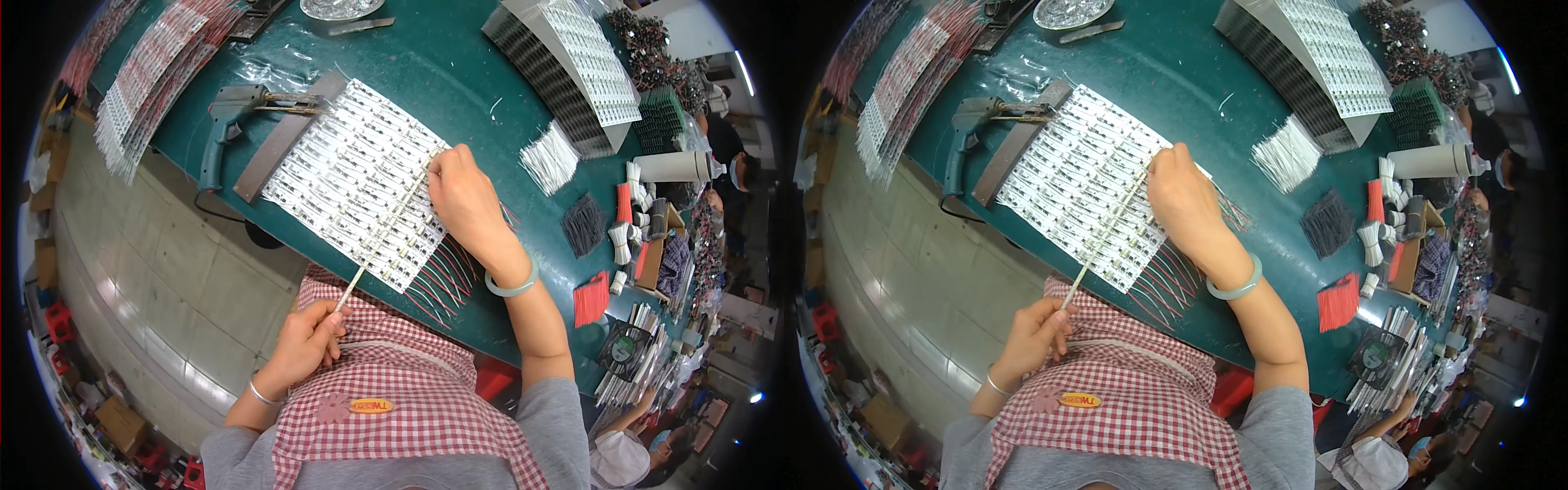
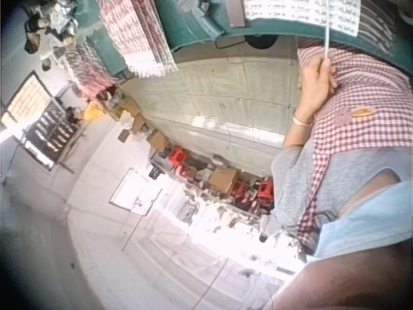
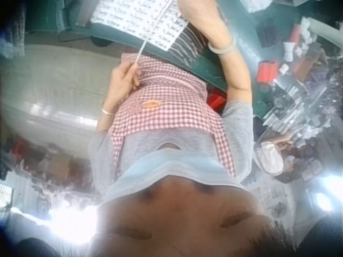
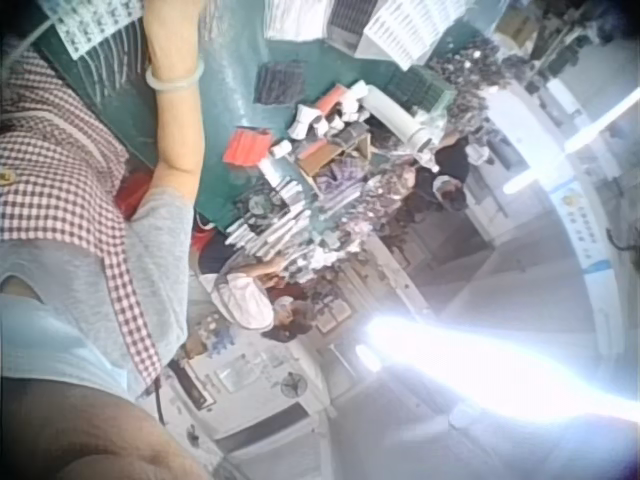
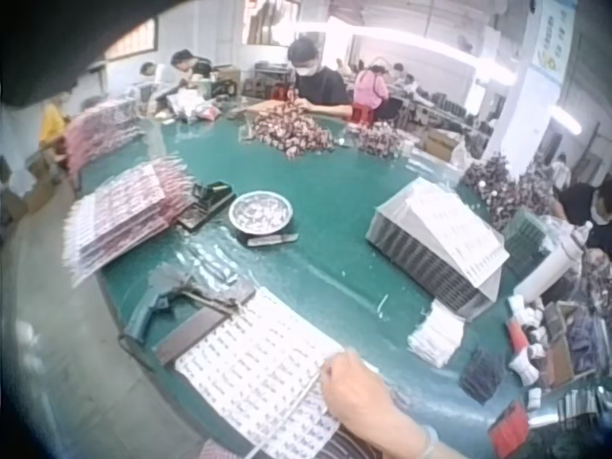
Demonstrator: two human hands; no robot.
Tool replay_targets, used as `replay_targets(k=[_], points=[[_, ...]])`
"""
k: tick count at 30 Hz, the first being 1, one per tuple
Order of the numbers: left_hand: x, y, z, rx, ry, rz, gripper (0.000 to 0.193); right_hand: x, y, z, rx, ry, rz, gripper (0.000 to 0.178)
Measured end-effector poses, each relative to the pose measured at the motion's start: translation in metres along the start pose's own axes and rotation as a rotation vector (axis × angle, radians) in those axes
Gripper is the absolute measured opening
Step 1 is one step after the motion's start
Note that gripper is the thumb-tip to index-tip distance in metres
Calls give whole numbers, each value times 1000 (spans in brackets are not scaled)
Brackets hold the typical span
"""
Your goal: The person solders wires onto circuit board panels using a soldering gun, unbundles wire groups by taking off rubber bands, attaches more wires to the panel, and traces the rows on the board using a thin rod.
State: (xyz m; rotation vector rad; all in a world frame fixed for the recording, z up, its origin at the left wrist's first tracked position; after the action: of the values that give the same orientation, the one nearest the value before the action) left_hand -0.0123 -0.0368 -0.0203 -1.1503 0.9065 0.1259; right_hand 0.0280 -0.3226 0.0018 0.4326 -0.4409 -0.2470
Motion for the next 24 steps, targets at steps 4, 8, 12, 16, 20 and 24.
replay_targets(k=[4, 8, 12, 16, 20, 24], points=[[6, -3, 0, 11, 15, 6, 23, -7, -12, 10, 284, -67, -128, 7], [11, -9, -3, 21, 48, -16, 23, -9, -21, 15, 392, -101, -196, 7], [17, -16, -8, 4, 43, -18, 25, -10, -28, 15, 465, -142, -318, 7], [23, -23, -14, -32, 59, -28, 23, -11, -32, 15, 452, -96, -382, 7], [27, -30, -19, 11, 56, -58, 21, -13, -37, 10, 577, -42, -508, 7], [30, -36, -23, 33, 60, -75, 20, -15, -39, 8, 625, -24, -538, 7]])
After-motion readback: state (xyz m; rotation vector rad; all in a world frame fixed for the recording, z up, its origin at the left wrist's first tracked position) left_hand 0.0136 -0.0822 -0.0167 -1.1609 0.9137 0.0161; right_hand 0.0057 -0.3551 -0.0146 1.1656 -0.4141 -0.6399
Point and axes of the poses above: each hand's wrist, its own x-axis towards the middle knuckle, its own z-axis out of the back of the hand, y = z × x, the point moved 5 cm from there along x, towards the middle knuckle, and after that the axes turned 14 degrees about -y, right-handed, at the moved point
